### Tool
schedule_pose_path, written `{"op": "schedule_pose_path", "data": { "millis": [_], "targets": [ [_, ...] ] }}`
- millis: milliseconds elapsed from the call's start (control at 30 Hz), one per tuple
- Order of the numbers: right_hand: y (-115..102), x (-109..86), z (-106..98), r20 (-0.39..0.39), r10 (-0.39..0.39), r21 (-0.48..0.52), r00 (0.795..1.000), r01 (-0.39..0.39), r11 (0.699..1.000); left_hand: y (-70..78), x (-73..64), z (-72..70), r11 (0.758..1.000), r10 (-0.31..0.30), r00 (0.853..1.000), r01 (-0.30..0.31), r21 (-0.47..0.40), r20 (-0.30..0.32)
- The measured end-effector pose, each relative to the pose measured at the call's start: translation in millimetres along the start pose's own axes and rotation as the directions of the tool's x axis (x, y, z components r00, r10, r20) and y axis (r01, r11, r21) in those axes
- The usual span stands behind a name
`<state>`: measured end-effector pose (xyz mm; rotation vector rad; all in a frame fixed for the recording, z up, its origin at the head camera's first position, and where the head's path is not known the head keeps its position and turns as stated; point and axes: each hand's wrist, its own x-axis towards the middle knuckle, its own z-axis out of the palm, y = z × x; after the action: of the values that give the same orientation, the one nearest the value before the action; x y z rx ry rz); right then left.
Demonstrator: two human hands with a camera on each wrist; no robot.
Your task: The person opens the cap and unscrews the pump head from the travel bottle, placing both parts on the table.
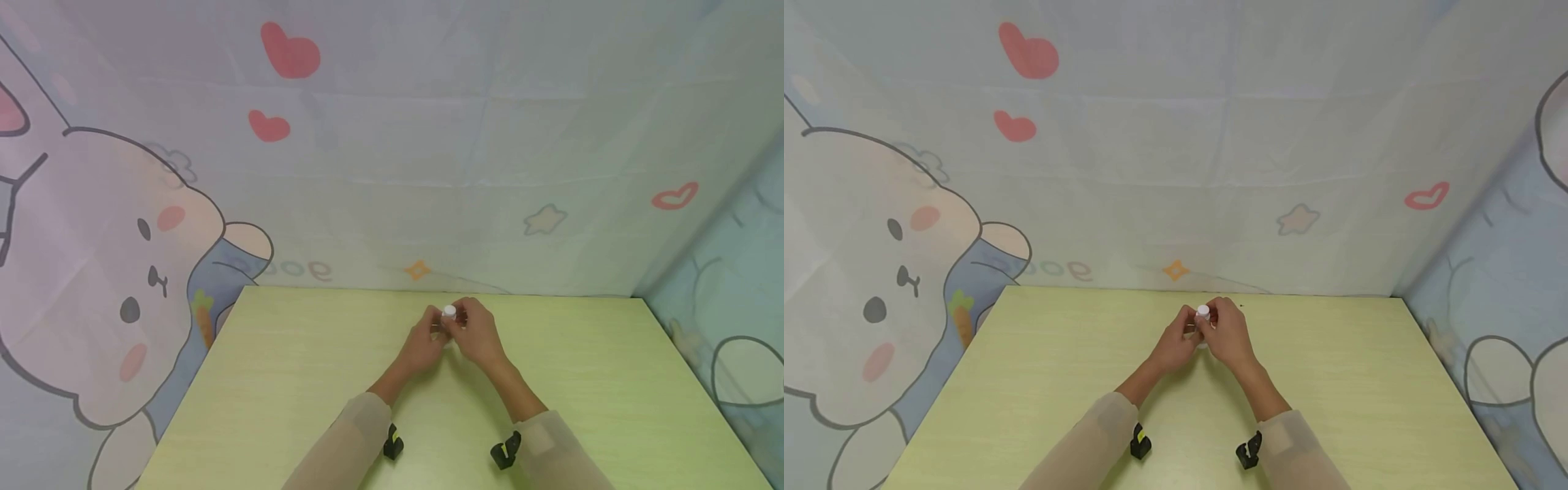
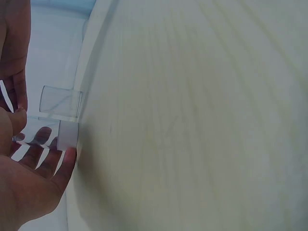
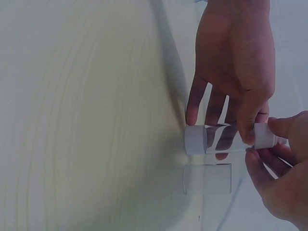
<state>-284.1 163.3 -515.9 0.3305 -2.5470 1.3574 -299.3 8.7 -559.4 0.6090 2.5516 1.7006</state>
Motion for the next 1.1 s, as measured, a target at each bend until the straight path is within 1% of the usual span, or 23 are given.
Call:
{"op": "schedule_pose_path", "data": {
  "millis": [167, 367, 633, 767, 1100],
  "targets": [
    [2.1, -0.9, -0.1, 0.004, -0.023, 0.002, 1.0, 0.023, 1.0, 0.4, 0.1, 0.5, 1.0, 0.011, 1.0, -0.011, 0.006, -0.008],
    [4.8, -0.3, -0.6, 0.027, -0.026, 0.022, 0.999, 0.026, 0.999, 1.0, -0.5, 0.4, 1.0, 0.015, 1.0, -0.015, -0.005, -0.011],
    [6.5, -0.1, -2.8, 0.049, -0.042, 0.051, 0.998, 0.039, 0.998, 1.5, -0.7, -0.4, 1.0, 0.003, 1.0, -0.004, -0.023, -0.006],
    [6.9, -0.1, -4.2, 0.064, -0.048, 0.047, 0.997, 0.045, 0.998, 0.6, -0.6, -0.7, 1.0, -0.007, 1.0, 0.007, -0.018, 0.0],
    [7.5, -0.3, -6.4, 0.077, -0.078, 0.044, 0.994, 0.075, 0.996, -1.0, 0.8, 0.3, 1.0, 0.0, 1.0, 0.0, -0.016, -0.002]
  ]
}}
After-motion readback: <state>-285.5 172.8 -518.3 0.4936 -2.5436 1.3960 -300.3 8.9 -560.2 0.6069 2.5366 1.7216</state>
